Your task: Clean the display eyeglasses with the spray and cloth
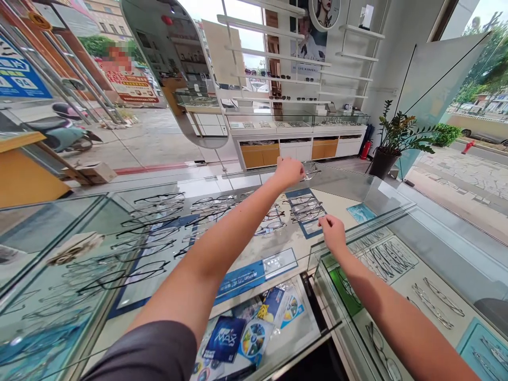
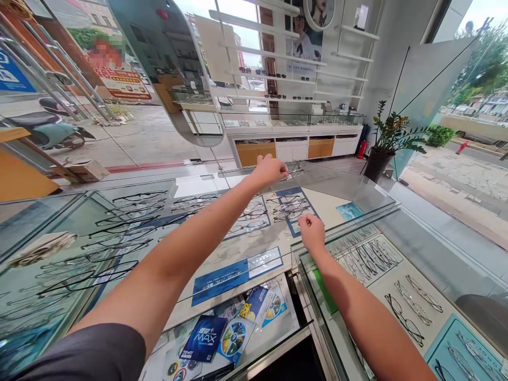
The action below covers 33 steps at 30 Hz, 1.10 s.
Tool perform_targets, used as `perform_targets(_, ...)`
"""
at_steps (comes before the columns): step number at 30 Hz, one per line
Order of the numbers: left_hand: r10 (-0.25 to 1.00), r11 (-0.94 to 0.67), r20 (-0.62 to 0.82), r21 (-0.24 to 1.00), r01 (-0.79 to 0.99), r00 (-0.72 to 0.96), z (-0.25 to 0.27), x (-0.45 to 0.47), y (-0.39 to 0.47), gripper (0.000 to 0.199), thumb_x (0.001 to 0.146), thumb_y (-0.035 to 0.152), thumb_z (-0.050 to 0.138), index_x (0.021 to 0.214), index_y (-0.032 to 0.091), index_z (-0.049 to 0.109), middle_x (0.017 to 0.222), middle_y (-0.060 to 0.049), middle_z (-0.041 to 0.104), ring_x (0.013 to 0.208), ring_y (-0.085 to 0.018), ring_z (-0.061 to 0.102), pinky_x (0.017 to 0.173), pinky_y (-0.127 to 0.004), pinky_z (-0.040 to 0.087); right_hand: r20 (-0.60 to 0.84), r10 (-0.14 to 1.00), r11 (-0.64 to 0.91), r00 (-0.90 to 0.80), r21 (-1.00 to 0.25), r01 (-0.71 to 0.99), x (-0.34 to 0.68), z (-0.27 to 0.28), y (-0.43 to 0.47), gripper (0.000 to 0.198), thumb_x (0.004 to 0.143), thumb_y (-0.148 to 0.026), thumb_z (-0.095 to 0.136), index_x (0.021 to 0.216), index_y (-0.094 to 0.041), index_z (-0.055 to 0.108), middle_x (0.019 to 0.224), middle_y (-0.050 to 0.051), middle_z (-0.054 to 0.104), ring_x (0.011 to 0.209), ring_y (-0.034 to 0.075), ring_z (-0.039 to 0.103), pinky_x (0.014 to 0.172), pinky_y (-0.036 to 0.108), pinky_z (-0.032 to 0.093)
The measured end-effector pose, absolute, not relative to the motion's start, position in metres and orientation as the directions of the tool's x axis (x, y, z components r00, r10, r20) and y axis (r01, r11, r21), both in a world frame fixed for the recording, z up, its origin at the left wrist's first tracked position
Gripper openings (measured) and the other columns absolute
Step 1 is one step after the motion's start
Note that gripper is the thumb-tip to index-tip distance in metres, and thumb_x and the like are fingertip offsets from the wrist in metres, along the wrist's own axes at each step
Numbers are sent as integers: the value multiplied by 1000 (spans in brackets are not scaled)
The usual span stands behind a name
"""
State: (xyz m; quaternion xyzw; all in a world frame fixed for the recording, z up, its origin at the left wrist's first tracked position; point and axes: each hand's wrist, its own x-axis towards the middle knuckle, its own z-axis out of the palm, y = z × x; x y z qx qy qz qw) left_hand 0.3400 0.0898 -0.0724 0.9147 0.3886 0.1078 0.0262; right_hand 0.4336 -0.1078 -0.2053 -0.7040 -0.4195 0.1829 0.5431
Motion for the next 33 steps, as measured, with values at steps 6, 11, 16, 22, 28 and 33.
perform_targets(6,580,-773,168,423,473,797,-42,240,-7,29,94,47,65,90,22,78,98,-8,75,107,-29,60,108,-48,41,191,773,-39,605,-937,346,438,-206,-102,30,82,-41,56,57,-26,51,55,-4,38,58,17,35,57,31,31)
perform_targets(11,484,-674,-45,618,405,874,-70,164,-96,26,92,51,67,86,27,75,99,-4,76,110,-28,61,111,-44,40,191,755,-32,627,-945,325,444,-210,-99,29,82,-44,55,60,-26,50,56,-4,38,58,16,34,58,32,33)
perform_targets(16,492,-502,-266,691,520,829,-133,136,-142,22,90,46,68,83,26,74,95,-4,77,106,-29,64,114,-46,37,150,799,-45,583,-951,307,464,-207,-90,29,82,-48,56,63,-25,55,61,0,51,63,18,46,61,32,41)
perform_targets(22,620,-456,-344,573,680,705,-216,121,-135,26,90,46,62,87,24,76,106,-10,79,112,-35,63,105,-48,43,76,910,-86,408,-927,366,508,-190,-90,23,80,-42,62,69,-22,64,77,7,69,71,20,61,72,36,55)
perform_targets(28,734,-493,-279,409,768,619,-270,146,-97,19,97,33,56,99,25,74,118,-9,77,119,-33,63,109,-47,41,252,888,-46,384,-783,621,526,-192,-92,14,74,-28,65,64,-24,57,75,4,60,80,22,52,84,40,47)
perform_targets(33,803,-509,-133,352,785,580,-283,204,-49,26,103,23,50,111,17,74,127,-20,70,128,-43,57,105,-59,43,372,883,-21,286,-577,816,529,-204,-93,16,77,-26,63,68,-26,50,77,5,58,84,25,49,87,41,41)
